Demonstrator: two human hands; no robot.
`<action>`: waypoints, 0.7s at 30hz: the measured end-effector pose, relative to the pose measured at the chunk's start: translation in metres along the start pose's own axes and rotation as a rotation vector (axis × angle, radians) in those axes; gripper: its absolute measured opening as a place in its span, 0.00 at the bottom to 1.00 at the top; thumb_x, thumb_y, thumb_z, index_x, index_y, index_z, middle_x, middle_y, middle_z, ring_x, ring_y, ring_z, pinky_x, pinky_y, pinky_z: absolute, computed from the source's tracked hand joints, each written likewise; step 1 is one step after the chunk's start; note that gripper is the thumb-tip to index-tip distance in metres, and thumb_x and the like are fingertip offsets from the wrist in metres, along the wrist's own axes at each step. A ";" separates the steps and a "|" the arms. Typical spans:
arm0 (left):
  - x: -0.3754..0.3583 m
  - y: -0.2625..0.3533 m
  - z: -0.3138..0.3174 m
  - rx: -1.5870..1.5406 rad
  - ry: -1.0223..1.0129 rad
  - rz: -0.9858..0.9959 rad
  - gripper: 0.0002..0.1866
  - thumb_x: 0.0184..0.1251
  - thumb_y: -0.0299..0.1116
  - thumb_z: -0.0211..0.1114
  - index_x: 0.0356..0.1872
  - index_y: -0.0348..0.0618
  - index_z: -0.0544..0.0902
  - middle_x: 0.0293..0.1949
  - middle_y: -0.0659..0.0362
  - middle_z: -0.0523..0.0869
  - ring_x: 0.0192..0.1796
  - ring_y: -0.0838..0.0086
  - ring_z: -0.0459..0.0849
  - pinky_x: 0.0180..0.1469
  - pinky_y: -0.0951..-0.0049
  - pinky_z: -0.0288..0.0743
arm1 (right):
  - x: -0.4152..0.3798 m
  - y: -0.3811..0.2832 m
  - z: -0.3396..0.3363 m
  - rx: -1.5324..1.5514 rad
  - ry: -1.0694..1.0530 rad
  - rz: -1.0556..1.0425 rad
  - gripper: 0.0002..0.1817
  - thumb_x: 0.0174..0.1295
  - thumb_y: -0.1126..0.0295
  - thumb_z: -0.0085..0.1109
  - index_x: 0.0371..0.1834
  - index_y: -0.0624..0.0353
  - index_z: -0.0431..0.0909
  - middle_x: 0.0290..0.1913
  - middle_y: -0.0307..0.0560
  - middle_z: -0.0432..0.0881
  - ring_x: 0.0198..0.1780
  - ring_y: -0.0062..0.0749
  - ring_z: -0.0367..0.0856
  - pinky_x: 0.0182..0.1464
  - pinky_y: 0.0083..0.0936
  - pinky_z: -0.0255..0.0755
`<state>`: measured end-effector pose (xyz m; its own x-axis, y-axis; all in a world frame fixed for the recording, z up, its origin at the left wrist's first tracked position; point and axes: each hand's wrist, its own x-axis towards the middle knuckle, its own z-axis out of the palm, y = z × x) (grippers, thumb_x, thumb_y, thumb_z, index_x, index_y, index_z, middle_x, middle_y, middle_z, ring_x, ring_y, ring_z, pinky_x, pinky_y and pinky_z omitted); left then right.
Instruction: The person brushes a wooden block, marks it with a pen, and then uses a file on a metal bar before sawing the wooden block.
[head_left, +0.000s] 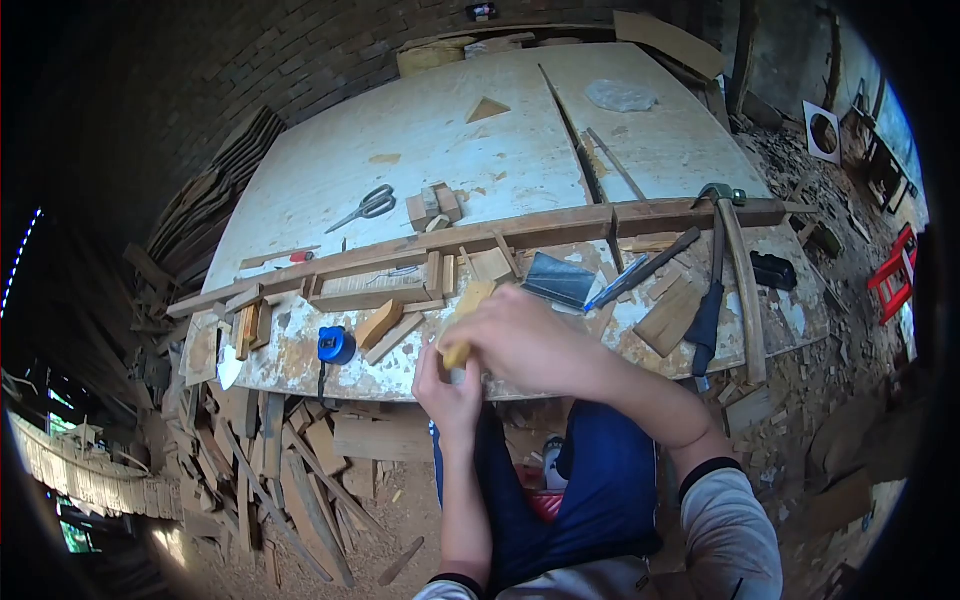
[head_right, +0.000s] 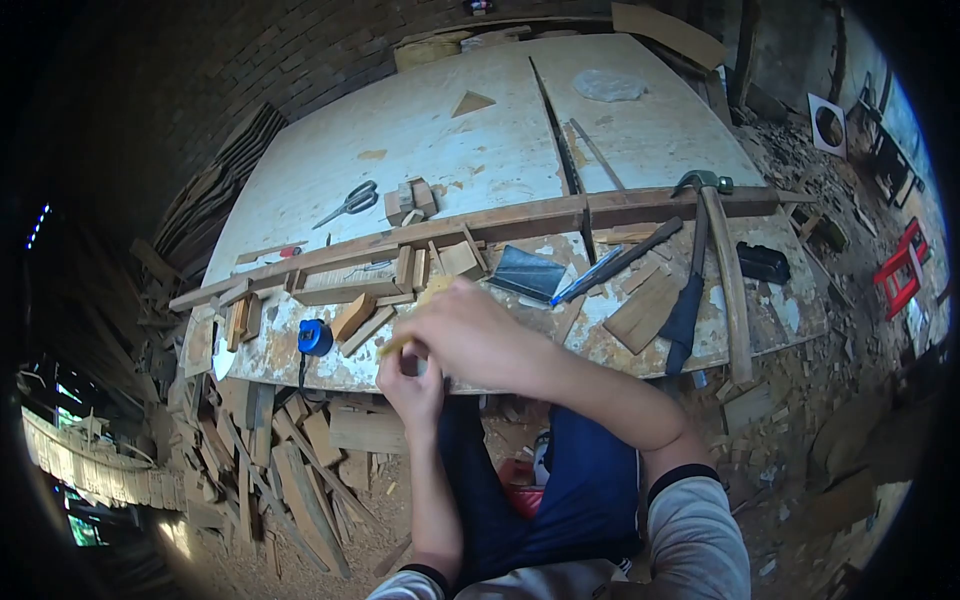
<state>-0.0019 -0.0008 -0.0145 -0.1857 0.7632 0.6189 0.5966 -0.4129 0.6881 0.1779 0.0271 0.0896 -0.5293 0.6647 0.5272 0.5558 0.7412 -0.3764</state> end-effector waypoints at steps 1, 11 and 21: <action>0.002 0.009 -0.002 -0.011 0.001 0.008 0.16 0.65 0.27 0.82 0.49 0.31 0.88 0.40 0.44 0.89 0.43 0.44 0.90 0.49 0.54 0.84 | 0.002 0.003 -0.004 -0.015 -0.005 0.053 0.13 0.65 0.70 0.69 0.51 0.52 0.93 0.51 0.43 0.96 0.56 0.42 0.92 0.69 0.43 0.75; 0.002 0.006 0.002 -0.020 0.011 0.007 0.18 0.63 0.29 0.79 0.51 0.32 0.88 0.42 0.43 0.89 0.45 0.43 0.90 0.48 0.54 0.84 | -0.016 -0.003 0.000 -0.287 0.069 0.020 0.15 0.65 0.71 0.69 0.55 0.52 0.90 0.54 0.43 0.94 0.60 0.37 0.91 0.78 0.47 0.72; 0.000 0.003 0.002 -0.031 -0.005 -0.025 0.21 0.62 0.30 0.81 0.55 0.34 0.89 0.45 0.45 0.91 0.47 0.45 0.92 0.52 0.54 0.85 | -0.021 -0.025 0.011 -0.366 0.030 -0.006 0.13 0.64 0.72 0.69 0.52 0.53 0.90 0.54 0.44 0.94 0.63 0.37 0.92 0.78 0.47 0.73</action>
<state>0.0010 -0.0008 -0.0134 -0.1960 0.7757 0.5999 0.5671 -0.4094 0.7147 0.1679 -0.0043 0.0798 -0.5173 0.6531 0.5531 0.7480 0.6591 -0.0786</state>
